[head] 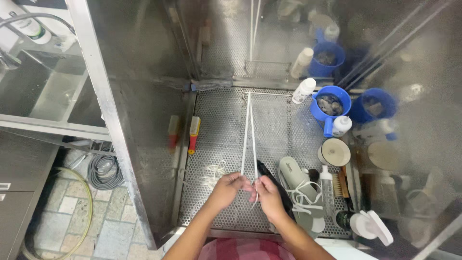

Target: The person uses a handheld pressure washer to clean white shoe insoles and shoelaces inside a stainless steel enclosure. They spray the insoles and laces, then rinse them with water from a tap.

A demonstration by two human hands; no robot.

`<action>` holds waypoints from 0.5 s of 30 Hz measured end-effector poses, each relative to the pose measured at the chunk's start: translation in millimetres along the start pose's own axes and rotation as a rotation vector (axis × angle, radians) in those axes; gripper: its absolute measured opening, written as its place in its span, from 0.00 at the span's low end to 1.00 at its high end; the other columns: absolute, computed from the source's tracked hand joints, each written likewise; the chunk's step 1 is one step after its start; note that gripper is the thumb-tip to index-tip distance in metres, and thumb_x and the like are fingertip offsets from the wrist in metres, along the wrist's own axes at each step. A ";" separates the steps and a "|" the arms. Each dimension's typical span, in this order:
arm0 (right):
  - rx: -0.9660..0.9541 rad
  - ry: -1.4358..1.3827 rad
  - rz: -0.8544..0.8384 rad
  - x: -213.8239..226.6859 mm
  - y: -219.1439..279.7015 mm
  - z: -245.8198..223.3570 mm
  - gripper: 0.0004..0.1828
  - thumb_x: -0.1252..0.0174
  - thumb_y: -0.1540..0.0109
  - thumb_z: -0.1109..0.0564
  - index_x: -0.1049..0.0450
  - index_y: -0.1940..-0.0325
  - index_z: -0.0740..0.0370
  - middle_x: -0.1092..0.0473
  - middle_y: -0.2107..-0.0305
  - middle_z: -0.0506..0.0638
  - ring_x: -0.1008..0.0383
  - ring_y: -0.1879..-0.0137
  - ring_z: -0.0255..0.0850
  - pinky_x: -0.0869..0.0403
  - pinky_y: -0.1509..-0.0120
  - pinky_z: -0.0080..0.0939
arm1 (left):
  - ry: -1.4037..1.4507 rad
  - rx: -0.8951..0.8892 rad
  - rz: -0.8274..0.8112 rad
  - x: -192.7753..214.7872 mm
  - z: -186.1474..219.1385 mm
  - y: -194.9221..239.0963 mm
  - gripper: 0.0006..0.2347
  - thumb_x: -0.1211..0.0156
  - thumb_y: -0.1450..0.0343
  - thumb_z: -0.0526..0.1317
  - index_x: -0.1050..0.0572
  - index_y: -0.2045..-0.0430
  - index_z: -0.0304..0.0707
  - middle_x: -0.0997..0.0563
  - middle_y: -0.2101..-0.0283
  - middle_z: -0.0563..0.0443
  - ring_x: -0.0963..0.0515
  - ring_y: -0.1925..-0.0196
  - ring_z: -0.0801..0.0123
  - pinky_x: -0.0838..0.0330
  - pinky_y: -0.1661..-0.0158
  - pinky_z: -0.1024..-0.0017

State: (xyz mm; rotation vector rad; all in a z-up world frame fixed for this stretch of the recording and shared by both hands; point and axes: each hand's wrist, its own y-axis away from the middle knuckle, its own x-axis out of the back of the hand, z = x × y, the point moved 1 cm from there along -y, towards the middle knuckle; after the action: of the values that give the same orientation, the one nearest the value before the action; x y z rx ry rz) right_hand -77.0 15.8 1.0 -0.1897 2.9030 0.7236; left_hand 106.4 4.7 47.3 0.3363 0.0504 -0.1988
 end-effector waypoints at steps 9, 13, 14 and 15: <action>0.065 0.424 -0.259 -4.8 67.4 81.2 0.11 0.47 0.32 0.54 0.28 0.66 0.62 0.28 0.79 0.45 0.30 0.72 0.33 0.30 0.66 0.35 | 0.160 0.107 0.014 19.5 46.8 19.3 0.11 0.47 0.24 0.41 0.18 0.61 0.33 0.24 0.75 0.56 0.33 0.78 0.78 0.39 0.75 0.79; 0.058 0.562 -0.388 6.2 75.7 112.2 0.11 0.44 0.33 0.55 0.27 0.66 0.63 0.30 0.79 0.44 0.31 0.71 0.32 0.30 0.65 0.36 | 0.243 0.212 -0.015 14.2 44.3 39.0 0.11 0.45 0.25 0.40 0.19 0.56 0.33 0.27 0.75 0.58 0.37 0.80 0.78 0.44 0.78 0.78; 0.034 0.608 -0.390 9.9 76.8 118.0 0.10 0.43 0.33 0.55 0.27 0.67 0.63 0.31 0.80 0.44 0.32 0.72 0.33 0.30 0.66 0.37 | 0.056 0.067 0.043 12.4 41.6 43.9 0.11 0.45 0.24 0.39 0.20 0.54 0.32 0.24 0.72 0.57 0.31 0.74 0.78 0.38 0.72 0.78; -0.026 0.508 -0.376 12.7 75.7 122.6 0.10 0.43 0.33 0.56 0.27 0.66 0.64 0.32 0.80 0.45 0.33 0.72 0.34 0.32 0.67 0.37 | -0.132 -0.074 0.101 9.4 39.1 48.5 0.12 0.45 0.23 0.39 0.21 0.51 0.30 0.20 0.68 0.57 0.25 0.69 0.79 0.33 0.67 0.78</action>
State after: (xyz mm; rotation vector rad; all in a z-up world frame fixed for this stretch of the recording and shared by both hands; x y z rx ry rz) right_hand -88.0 139.2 -73.7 -1.0283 3.1594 0.7267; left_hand 126.0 34.8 99.0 0.2510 -0.0895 -0.1185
